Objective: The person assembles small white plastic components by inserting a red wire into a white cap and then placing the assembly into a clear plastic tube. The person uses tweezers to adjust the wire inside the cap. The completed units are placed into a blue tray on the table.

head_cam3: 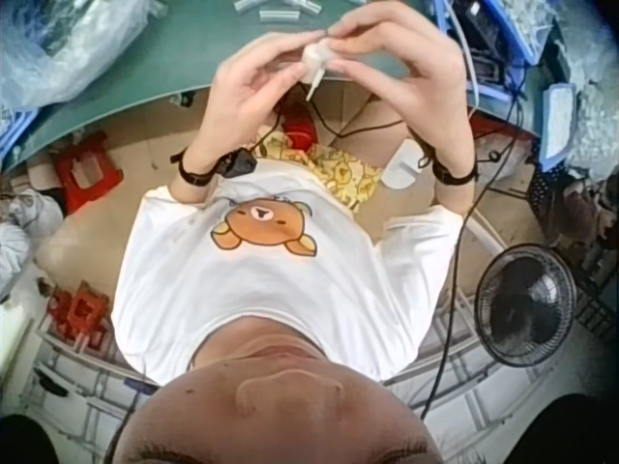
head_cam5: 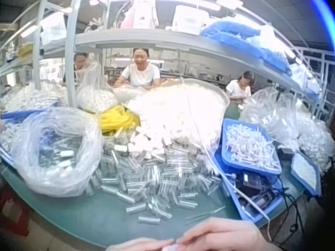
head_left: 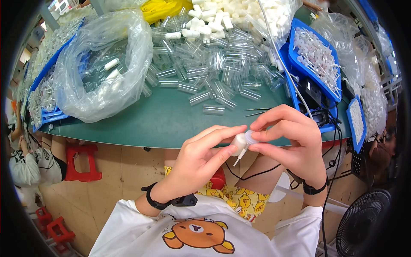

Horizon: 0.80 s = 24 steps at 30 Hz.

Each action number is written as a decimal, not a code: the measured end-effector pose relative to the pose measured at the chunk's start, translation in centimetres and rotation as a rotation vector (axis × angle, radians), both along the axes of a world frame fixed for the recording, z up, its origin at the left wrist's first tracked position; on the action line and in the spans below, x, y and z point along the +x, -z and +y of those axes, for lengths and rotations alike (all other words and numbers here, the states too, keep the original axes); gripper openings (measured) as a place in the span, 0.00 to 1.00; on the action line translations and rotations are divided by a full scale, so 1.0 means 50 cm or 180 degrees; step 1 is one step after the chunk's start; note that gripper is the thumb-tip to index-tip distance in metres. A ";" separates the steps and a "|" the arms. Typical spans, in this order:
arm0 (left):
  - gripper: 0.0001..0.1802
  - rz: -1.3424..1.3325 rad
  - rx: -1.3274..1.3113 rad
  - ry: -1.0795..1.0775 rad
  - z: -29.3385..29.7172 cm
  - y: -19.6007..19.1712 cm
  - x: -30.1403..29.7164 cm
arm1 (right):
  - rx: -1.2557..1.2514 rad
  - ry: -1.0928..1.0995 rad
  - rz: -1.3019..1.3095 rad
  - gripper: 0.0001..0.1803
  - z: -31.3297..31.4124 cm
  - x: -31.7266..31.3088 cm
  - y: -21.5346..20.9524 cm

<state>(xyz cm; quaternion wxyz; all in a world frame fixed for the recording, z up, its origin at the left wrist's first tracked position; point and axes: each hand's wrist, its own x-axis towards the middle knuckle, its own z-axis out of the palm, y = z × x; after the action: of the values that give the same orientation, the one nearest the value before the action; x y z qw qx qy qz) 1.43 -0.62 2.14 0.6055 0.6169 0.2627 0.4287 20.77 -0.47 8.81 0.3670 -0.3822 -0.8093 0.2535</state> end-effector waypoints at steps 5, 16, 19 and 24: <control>0.19 0.0345 0.0138 0.0128 0.005 -0.001 -0.009 | -0.0252 -0.0144 0.0073 0.08 0.002 0.009 0.002; 0.18 0.0379 0.0447 0.0029 0.006 0.010 -0.006 | -0.0206 -0.0004 0.0046 0.08 0.001 0.005 0.010; 0.18 0.0520 0.0573 -0.0107 0.002 0.010 -0.003 | -0.0015 0.0089 0.0003 0.07 -0.002 -0.003 0.018; 0.18 0.0093 0.0017 -0.0228 -0.004 0.005 0.012 | 0.0208 0.0415 -0.0011 0.07 -0.012 -0.009 0.032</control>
<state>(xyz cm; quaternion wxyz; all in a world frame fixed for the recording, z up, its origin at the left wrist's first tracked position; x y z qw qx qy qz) 2.05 -0.84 1.91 0.5842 0.6149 0.2923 0.4417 20.30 -1.05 7.20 0.3936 -0.4224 -0.7911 0.2019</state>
